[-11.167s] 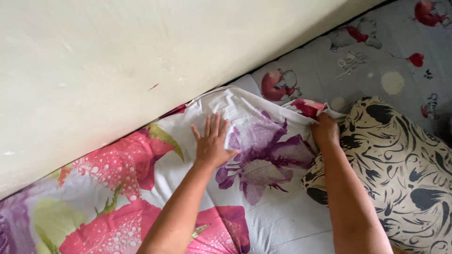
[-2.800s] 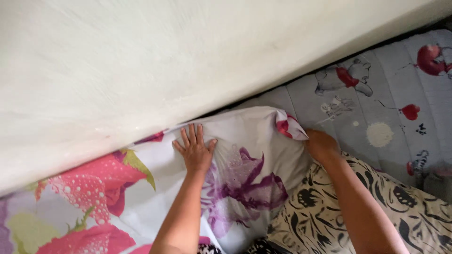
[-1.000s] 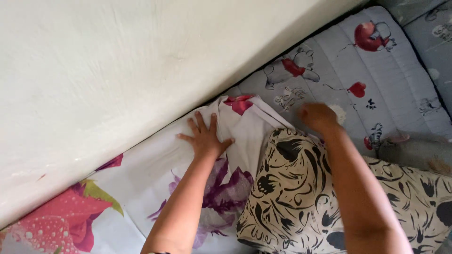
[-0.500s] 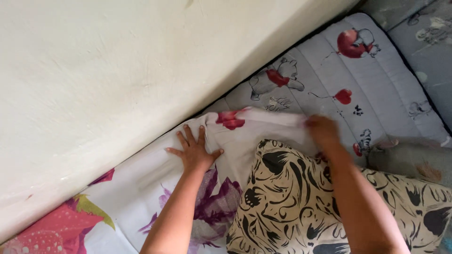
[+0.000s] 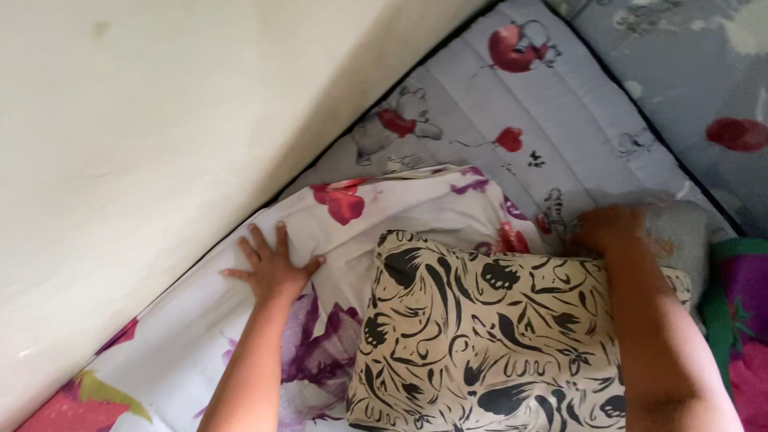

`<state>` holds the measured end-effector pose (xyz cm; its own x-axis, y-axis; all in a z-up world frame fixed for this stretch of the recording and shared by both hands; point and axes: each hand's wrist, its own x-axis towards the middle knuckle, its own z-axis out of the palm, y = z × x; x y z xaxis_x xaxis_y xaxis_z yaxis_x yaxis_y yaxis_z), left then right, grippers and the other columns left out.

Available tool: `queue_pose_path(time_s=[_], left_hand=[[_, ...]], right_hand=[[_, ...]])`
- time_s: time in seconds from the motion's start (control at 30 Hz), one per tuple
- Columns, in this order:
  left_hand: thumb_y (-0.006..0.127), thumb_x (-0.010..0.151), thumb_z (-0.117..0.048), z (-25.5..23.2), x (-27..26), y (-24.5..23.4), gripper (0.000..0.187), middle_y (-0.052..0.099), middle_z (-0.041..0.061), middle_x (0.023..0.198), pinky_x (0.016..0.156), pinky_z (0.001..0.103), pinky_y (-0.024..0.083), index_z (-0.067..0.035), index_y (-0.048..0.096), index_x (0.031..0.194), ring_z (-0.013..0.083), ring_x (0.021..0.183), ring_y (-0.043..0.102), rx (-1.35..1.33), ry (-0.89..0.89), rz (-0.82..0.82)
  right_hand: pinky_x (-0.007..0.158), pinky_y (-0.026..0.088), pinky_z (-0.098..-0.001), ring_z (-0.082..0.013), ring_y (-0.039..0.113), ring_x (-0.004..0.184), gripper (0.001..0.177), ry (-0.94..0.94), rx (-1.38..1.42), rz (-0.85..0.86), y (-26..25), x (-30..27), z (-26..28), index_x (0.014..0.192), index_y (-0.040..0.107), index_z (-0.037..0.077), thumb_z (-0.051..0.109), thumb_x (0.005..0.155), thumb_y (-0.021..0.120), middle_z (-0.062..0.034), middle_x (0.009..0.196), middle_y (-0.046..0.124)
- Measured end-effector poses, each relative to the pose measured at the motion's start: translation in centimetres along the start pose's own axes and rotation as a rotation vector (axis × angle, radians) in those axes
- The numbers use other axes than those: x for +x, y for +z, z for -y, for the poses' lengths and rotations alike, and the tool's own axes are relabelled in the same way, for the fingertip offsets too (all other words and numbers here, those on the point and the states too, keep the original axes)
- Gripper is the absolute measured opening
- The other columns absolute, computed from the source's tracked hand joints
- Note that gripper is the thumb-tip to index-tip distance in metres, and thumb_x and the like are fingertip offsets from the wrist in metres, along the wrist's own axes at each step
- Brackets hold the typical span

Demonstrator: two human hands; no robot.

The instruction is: The person spreads a floral-patterned sheet over a Winnie the Pooh-themed mattress, smoothing and tucking the edges along the sides. The person adjusts the sheet repeatedly to fit the mattress corners and sides.

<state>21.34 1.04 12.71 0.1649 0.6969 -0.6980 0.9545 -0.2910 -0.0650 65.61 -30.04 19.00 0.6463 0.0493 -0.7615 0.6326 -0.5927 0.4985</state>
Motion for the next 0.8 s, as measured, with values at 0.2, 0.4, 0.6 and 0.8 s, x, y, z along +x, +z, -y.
queue_pose_path(time_s=[0.2,0.4,0.6,0.8], left_hand=[[0.062,0.073,-0.080,-0.5,-1.0,-0.4,0.116,-0.020,0.004,0.173,0.111,0.082,0.002,-0.037,0.004,0.164,0.0338,0.158,-0.017,-0.062,-0.014,-0.032],[0.060,0.078,-0.064,-3.6,2.9,7.2,0.106,0.003,0.026,0.172,0.110,0.084,0.004,-0.015,0.025,0.165,0.0406,0.160,-0.003,-0.190,0.123,-0.516],[0.049,0.081,-0.086,-17.2,6.7,7.7,0.095,0.047,0.026,0.158,0.109,0.080,0.019,-0.020,0.056,0.148,0.0441,0.148,0.042,0.032,0.807,-1.255],[0.039,0.091,-0.083,-17.9,7.2,7.4,0.089,0.041,0.019,0.164,0.108,0.078,0.015,-0.022,0.046,0.156,0.0404,0.151,0.036,0.070,0.697,-1.185]], right_hand=[[0.114,0.011,-0.0745,-0.0564,0.025,0.152,0.128,0.405,-0.128,0.205,5.8,9.4,-6.1,0.157,0.045,0.018,0.077,0.057,0.099,-0.0256,0.168,0.036],[0.087,0.059,-0.0337,-0.0204,0.073,0.097,0.030,-0.135,0.077,0.074,-1.5,-7.3,0.5,0.106,0.075,0.012,0.038,0.099,0.062,-0.0039,0.104,0.078],[0.106,0.052,-0.0494,-0.0279,0.065,0.130,0.064,-0.301,-0.072,-0.024,9.3,4.9,-1.2,0.129,0.071,0.024,0.071,0.091,0.049,-0.0051,0.135,0.071],[0.073,0.060,-0.0476,-0.0274,0.078,0.089,0.034,-0.458,0.076,-0.215,15.8,10.3,1.5,0.090,0.079,0.023,0.038,0.094,0.049,-0.0051,0.091,0.079]])
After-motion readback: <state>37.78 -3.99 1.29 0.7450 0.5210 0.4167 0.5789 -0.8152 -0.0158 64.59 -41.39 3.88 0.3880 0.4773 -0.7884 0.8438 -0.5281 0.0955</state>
